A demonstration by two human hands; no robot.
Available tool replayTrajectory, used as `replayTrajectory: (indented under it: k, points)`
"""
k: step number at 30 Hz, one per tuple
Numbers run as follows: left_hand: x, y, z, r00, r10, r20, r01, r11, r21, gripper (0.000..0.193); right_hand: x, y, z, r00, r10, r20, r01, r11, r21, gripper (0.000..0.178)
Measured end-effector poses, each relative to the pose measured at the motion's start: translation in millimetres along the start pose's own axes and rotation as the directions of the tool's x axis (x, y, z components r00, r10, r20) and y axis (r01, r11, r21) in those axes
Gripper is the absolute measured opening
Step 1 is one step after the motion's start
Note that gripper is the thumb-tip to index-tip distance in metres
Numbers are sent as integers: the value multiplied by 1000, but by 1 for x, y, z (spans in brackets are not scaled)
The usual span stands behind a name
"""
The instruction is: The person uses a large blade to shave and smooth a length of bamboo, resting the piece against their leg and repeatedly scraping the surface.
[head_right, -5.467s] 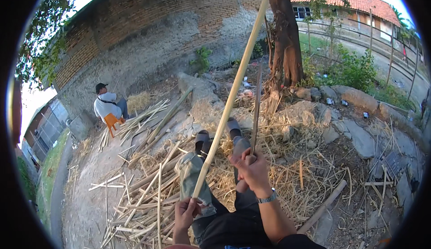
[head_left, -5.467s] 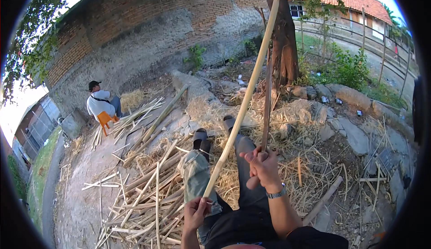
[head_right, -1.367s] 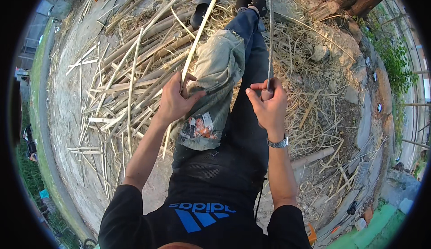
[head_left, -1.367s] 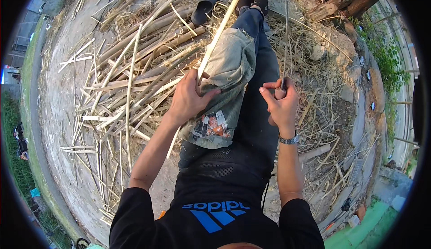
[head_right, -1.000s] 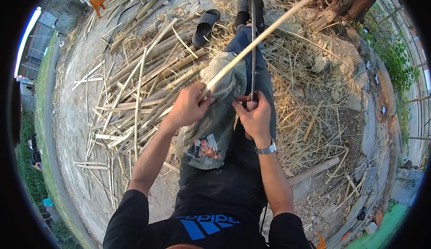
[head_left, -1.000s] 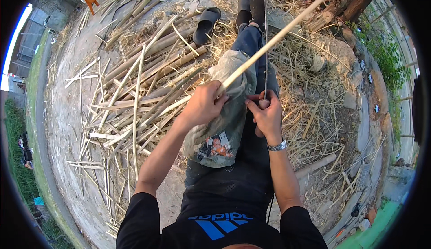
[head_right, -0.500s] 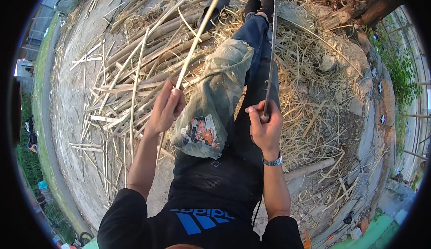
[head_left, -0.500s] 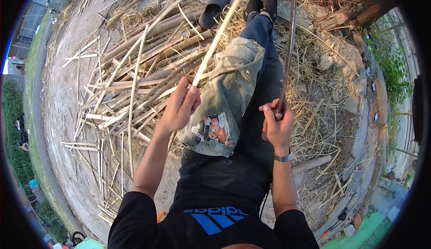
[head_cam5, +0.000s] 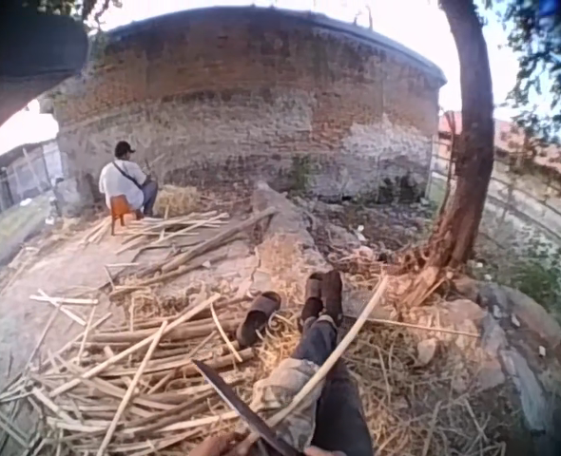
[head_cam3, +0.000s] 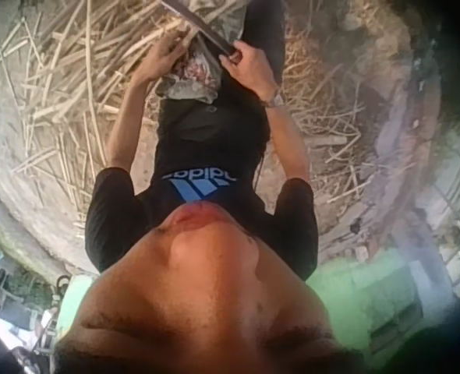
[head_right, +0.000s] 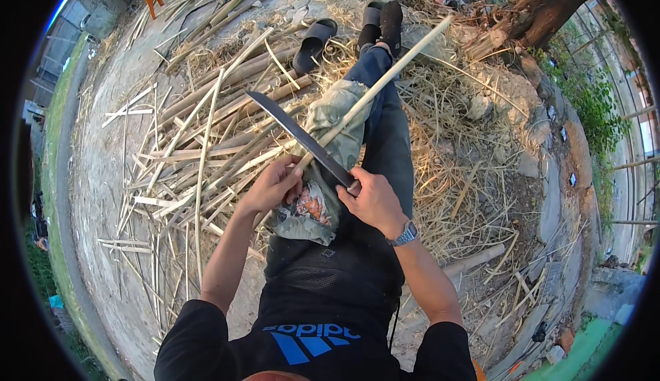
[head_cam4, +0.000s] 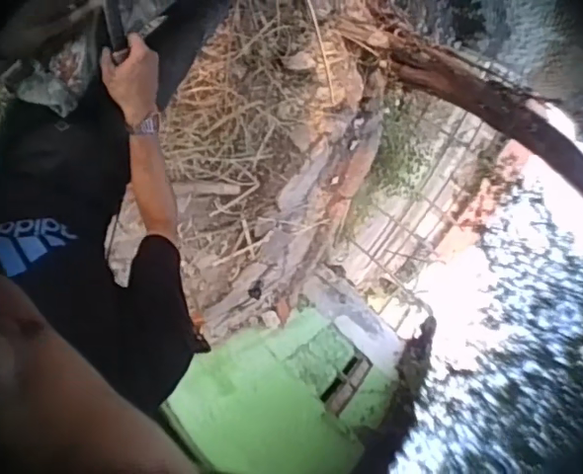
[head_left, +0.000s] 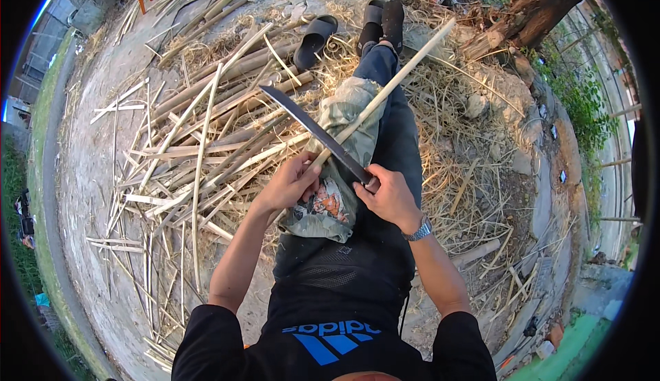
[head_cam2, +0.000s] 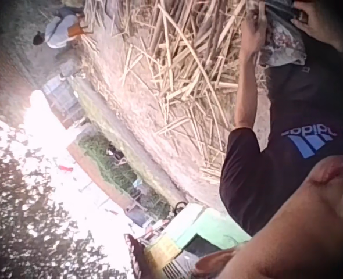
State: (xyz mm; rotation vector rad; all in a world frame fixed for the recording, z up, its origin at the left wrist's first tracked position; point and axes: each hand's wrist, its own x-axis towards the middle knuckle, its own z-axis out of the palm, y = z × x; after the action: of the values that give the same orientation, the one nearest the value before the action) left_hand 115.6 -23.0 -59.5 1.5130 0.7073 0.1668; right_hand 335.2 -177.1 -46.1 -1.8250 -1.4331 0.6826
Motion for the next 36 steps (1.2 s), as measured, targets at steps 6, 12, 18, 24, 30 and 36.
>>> replayTrajectory:
  k: [6,12,18,24,30,36]
  points:
    - [-82,-19,-26,972,127,-198,-4,852,523,34,-3,3,-6,998,48,34,-45,994,-100,33]
    - [-123,-68,-38,807,89,-584,261,833,487,44,-1,-6,-26,988,139,-65,-134,988,79,32]
    - [-81,-73,-32,781,160,-603,210,843,496,45,4,6,-39,931,289,-223,-272,957,101,40]
    - [-37,-102,-25,799,266,-540,105,821,561,45,12,29,-14,885,171,-433,-235,967,-99,39]
    - [-29,-99,-23,777,345,-527,5,833,554,42,23,21,-20,891,200,-407,-265,958,-110,41]
    - [-15,-82,-19,791,361,-494,7,802,598,45,26,37,-17,955,79,-284,-125,981,-146,41]
